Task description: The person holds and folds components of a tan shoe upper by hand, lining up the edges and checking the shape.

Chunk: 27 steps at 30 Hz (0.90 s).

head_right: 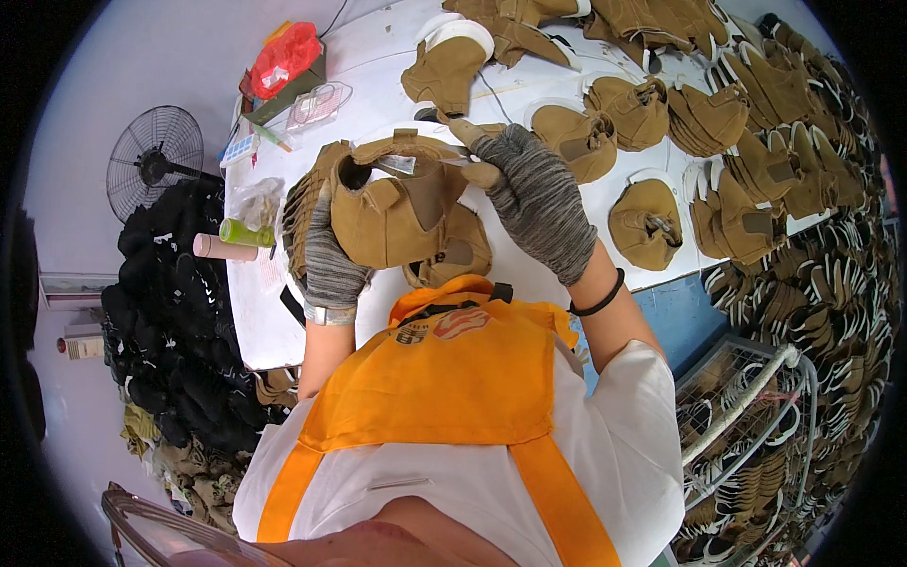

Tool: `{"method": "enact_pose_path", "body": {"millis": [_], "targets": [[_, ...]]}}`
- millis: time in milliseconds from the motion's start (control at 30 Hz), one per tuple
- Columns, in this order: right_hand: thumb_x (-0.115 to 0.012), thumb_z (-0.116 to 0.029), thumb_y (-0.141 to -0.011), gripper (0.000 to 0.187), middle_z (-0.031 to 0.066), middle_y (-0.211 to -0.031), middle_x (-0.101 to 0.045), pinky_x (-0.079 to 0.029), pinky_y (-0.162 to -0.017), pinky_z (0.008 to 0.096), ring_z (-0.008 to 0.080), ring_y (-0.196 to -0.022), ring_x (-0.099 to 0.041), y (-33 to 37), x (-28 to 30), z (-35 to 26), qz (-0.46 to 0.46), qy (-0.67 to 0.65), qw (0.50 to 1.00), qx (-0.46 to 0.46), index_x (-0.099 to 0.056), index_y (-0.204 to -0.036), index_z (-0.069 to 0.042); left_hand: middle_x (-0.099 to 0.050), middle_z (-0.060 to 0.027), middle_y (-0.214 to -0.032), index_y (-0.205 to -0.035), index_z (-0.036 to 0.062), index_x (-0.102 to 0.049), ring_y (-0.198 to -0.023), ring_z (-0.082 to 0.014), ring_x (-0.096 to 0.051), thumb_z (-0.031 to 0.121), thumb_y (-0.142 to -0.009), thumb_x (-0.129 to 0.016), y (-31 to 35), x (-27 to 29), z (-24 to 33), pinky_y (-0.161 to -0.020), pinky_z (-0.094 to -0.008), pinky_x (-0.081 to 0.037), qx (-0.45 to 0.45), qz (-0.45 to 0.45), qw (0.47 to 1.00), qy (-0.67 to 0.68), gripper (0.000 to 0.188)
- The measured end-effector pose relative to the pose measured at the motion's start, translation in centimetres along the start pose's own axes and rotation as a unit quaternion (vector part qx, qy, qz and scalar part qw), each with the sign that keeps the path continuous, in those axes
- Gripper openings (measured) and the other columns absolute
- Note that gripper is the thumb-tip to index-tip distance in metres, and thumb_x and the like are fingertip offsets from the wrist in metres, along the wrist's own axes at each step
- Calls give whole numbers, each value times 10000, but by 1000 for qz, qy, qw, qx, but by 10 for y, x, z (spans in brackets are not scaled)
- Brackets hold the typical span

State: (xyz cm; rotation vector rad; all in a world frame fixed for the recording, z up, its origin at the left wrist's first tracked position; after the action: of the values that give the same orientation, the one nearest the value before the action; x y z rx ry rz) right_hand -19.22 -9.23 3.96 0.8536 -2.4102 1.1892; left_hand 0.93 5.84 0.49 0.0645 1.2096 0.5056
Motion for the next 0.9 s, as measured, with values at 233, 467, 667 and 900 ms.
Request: {"method": "enact_pose_path", "body": {"millis": [233,467,667,900], "targets": [[-635,-159,-793,376,90,-795,-547,-461,-613,354,264,-689,-549,-6,-3,-14,42,95,994,29,-590,-1164,-115,-578,-78,-1166,-1227,114,-515,-1079,-224,-552,355,-944,-435,9,-7,-2,-927,-390,-457,6,-54,998,8,380],[-645,-168,-774,403,84,-743,-522,-445,-581,351,251,-645,-521,-3,-4,-13,55,151,985,68,-594,-1171,-124,-546,-84,-1216,-1262,96,-479,-1098,-225,-539,340,-952,-422,9,-1,-1,-946,-382,-440,41,-131,989,50,399],[-658,-134,-742,414,90,-754,-531,-455,-591,351,261,-667,-539,-7,-2,-16,20,106,994,34,-606,-1152,-120,-546,-92,-1214,-1268,80,-467,-1092,-237,-539,330,-953,-419,11,-12,-6,-955,-362,-431,22,-140,989,36,405],[-670,-79,-707,406,90,-795,-571,-475,-611,345,264,-700,-567,-2,-4,-7,48,86,993,59,-632,-1109,-116,-538,-100,-1219,-1266,101,-470,-1102,-248,-533,332,-947,-424,11,-11,-9,-945,-411,-446,35,-105,993,29,396]]}}
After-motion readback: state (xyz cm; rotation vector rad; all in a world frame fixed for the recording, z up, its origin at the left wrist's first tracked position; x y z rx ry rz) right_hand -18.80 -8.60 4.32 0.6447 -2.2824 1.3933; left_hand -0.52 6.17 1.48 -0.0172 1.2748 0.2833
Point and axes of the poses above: each hand's wrist, its own y-axis away from the middle knuckle, its own x-axis out of the back of the hand, z = x × y, the point moved 1 cm from there along -y, towards the middle knuckle
